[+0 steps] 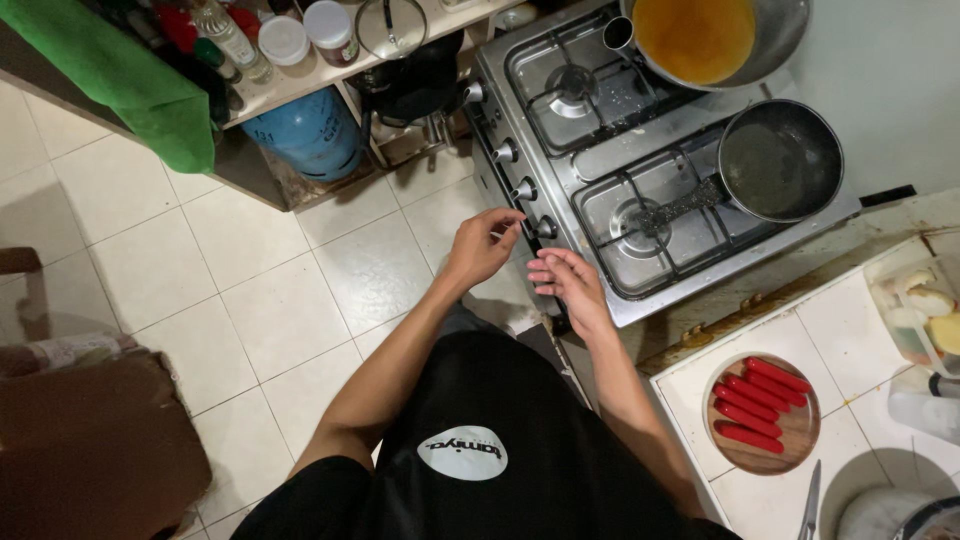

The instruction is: The person washes a cutting board in a sink with a sponge, rinses it under a faucet, and then prepares a marinade by handling meat in a bowl and pouring oil into a pan.

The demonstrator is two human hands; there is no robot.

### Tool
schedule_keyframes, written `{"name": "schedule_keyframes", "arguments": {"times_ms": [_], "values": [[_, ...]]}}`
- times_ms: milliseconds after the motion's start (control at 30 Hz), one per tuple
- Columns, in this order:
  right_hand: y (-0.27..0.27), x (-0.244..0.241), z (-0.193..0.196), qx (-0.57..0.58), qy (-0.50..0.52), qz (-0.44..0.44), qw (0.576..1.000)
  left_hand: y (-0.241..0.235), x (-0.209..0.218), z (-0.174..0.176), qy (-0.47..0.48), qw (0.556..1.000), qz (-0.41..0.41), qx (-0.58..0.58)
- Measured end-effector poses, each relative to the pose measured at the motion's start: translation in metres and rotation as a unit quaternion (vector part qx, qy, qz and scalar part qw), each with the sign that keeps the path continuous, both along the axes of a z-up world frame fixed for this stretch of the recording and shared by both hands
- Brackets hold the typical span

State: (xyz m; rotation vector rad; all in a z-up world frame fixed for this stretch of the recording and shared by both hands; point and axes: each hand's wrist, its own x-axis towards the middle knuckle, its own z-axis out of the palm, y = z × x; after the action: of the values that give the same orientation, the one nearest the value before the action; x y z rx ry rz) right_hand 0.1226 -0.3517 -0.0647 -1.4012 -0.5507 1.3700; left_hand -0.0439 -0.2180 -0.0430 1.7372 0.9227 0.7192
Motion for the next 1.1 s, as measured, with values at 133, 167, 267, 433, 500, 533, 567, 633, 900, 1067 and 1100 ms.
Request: {"name": "schedule_keyframes", "arguments": {"times_ms": [133,167,267,433,500,533,567,633,900,1067,1100], "values": [[-0.009,0.002,0.0,-0.003,0.001,-0.009,1.0,-0.008,0.004,0.002,-0.002,1.0,-0.019,-0.011],[-0.011,0.001,0.0,-0.003,0.0,-0.011,1.0,-0.01,0.004,0.002,0.003,1.0,-0.023,-0.012],[-0.017,0.0,0.0,-0.004,-0.002,-0.016,1.0,-0.015,0.007,-0.001,0.014,0.999,-0.032,-0.009],[-0.022,0.001,-0.001,0.001,0.003,-0.022,1.0,-0.018,0.011,-0.004,0.001,0.998,-0.059,0.01],[-0.023,0.001,-0.003,-0.002,0.003,-0.021,1.0,-0.02,0.012,0.0,0.007,0.998,-0.059,0.01],[-0.023,0.0,-0.005,-0.004,0.004,-0.02,1.0,-0.021,0.011,0.002,0.017,0.998,-0.06,0.002],[-0.022,0.001,-0.006,-0.006,0.004,-0.017,1.0,-0.021,0.011,0.005,0.026,0.998,-0.058,-0.005],[-0.022,-0.001,-0.013,-0.004,0.011,-0.013,1.0,-0.023,0.007,0.009,0.044,0.997,-0.057,-0.015],[-0.015,-0.02,-0.043,0.049,-0.323,0.009,0.945,-0.024,-0.031,-0.019,0.146,0.98,-0.123,0.06],[-0.005,-0.037,-0.023,0.016,-0.44,0.016,0.898,-0.011,-0.053,-0.032,0.178,0.971,-0.158,0.037],[0.0,-0.041,-0.02,0.016,-0.437,0.019,0.899,-0.006,-0.057,-0.033,0.18,0.97,-0.162,0.036]]}}
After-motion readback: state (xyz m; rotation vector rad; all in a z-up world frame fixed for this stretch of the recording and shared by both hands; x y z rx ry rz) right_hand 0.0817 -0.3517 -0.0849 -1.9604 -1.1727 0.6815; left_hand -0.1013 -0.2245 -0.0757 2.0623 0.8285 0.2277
